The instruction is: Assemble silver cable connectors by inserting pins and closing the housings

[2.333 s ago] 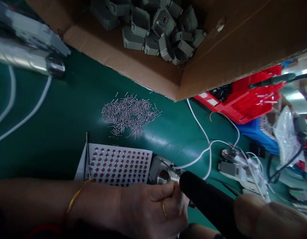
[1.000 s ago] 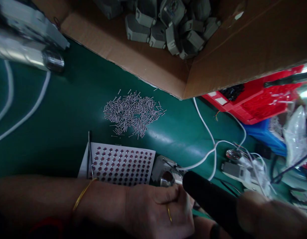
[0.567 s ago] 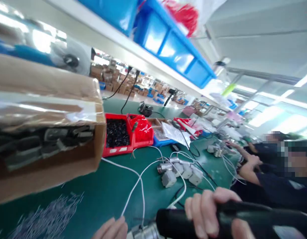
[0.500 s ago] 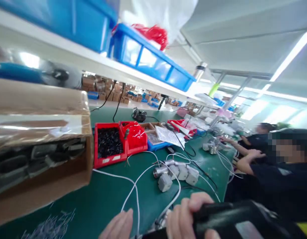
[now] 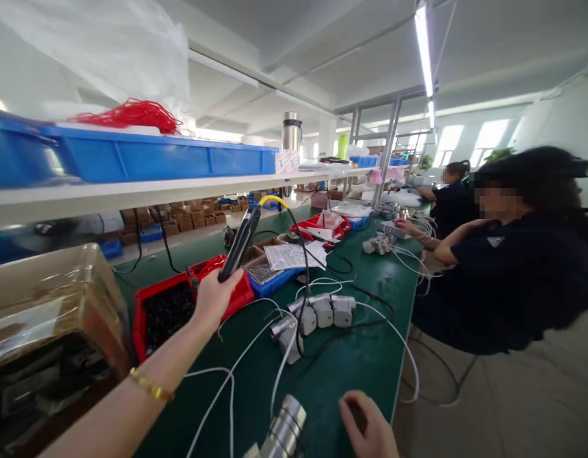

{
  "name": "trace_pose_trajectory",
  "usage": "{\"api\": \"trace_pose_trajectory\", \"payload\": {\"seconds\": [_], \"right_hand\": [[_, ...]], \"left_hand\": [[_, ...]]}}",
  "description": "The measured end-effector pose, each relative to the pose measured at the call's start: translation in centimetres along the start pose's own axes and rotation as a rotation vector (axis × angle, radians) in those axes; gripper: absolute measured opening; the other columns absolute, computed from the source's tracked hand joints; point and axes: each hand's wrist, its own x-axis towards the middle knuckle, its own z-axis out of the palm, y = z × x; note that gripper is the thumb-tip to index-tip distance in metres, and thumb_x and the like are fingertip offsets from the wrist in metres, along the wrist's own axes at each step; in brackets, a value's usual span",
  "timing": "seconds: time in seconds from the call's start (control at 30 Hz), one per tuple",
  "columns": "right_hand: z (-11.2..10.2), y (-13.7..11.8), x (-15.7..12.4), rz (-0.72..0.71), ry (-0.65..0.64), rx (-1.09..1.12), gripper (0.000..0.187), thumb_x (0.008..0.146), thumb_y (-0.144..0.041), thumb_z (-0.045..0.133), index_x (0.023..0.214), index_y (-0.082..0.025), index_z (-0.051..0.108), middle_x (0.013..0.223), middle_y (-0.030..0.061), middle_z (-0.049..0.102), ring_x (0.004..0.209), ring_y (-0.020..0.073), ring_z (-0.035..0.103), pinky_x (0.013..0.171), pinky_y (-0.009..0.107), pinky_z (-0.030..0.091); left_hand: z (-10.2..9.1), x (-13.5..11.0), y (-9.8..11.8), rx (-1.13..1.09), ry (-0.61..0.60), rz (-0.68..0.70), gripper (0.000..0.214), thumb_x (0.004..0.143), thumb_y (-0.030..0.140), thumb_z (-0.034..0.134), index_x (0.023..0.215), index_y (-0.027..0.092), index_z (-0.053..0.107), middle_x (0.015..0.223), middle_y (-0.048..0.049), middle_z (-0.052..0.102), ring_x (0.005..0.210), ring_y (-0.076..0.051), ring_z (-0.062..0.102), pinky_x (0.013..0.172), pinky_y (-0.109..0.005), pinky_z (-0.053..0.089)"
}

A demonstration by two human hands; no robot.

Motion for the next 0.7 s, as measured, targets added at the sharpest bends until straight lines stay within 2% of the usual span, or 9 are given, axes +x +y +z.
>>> {"api": "trace_pose_trajectory", "payload": {"seconds": [0.07,0.13,0.27,0.43,0.53,0.63,0.7], "right_hand": [[0.0,1.4,0.9,-0.054,-0.057,-0.211,0.024,0.086,-0.038,0.049,0.090,-0.019,0.063,0.089,0.0086,0.062,0.082,0.0256,0.060,0.074,0.036,0.051],[0.4,1.6,1.9,-0.105,-0.092,-0.410,0.025,0.086,-0.031,0.049,0.103,-0.018,0.061,0.108,0.0119,0.059,0.098,0.0294,0.055,0.085,0.042,0.047],[1.7,1.3,2.4,-0.171,-0.188,-0.619,0.032,0.088,-0.031,0.049,0.117,-0.022,0.056,0.122,0.0101,0.053,0.108,0.0311,0.050,0.087,0.046,0.045],[2.0,1.8,2.3,-0.180,-0.225,-0.669,0.034,0.087,-0.036,0.051,0.119,-0.024,0.054,0.125,0.0086,0.052,0.108,0.0315,0.050,0.085,0.046,0.046],[1.8,2.0,2.6,-0.173,-0.247,-0.665,0.035,0.086,-0.037,0.051,0.119,-0.024,0.053,0.125,0.0080,0.052,0.108,0.0314,0.050,0.085,0.046,0.046],[1.8,1.7,2.7,-0.138,-0.271,-0.655,0.035,0.087,-0.037,0.050,0.120,-0.025,0.051,0.127,0.0070,0.050,0.110,0.0310,0.048,0.087,0.046,0.044],[1.7,1.2,2.8,-0.105,-0.289,-0.642,0.035,0.088,-0.036,0.049,0.122,-0.025,0.050,0.128,0.0066,0.049,0.112,0.0304,0.046,0.090,0.047,0.043]], "left_hand": [[2.0,4.4,-0.5,0.100,0.014,-0.018,0.038,0.077,0.051,0.055,0.075,0.014,0.062,0.055,-0.0025,0.056,0.055,-0.020,0.055,0.051,-0.027,0.038],[4.1,7.7,-1.2,0.205,0.002,-0.024,0.034,0.075,0.047,0.059,0.077,0.013,0.064,0.057,-0.0044,0.059,0.061,-0.024,0.059,0.055,-0.029,0.039],[8.3,11.6,-3.3,0.365,-0.071,-0.023,0.035,0.077,0.045,0.064,0.090,0.012,0.064,0.076,-0.0067,0.065,0.075,-0.023,0.061,0.067,-0.033,0.046],[14.2,13.8,-6.4,0.487,-0.176,-0.058,0.034,0.086,0.044,0.057,0.101,0.013,0.059,0.095,-0.0064,0.063,0.087,-0.020,0.061,0.079,-0.038,0.049],[17.1,14.4,-7.6,0.545,-0.206,-0.064,0.032,0.089,0.041,0.055,0.105,0.013,0.057,0.100,-0.0072,0.062,0.092,-0.020,0.060,0.083,-0.041,0.049],[18.4,14.4,-8.1,0.601,-0.224,-0.064,0.031,0.089,0.038,0.054,0.107,0.013,0.057,0.104,-0.0080,0.060,0.094,-0.021,0.059,0.083,-0.041,0.049],[18.3,14.0,-7.7,0.630,-0.240,-0.047,0.029,0.089,0.036,0.055,0.104,0.012,0.057,0.103,-0.0089,0.060,0.094,-0.022,0.059,0.082,-0.042,0.050]]}}
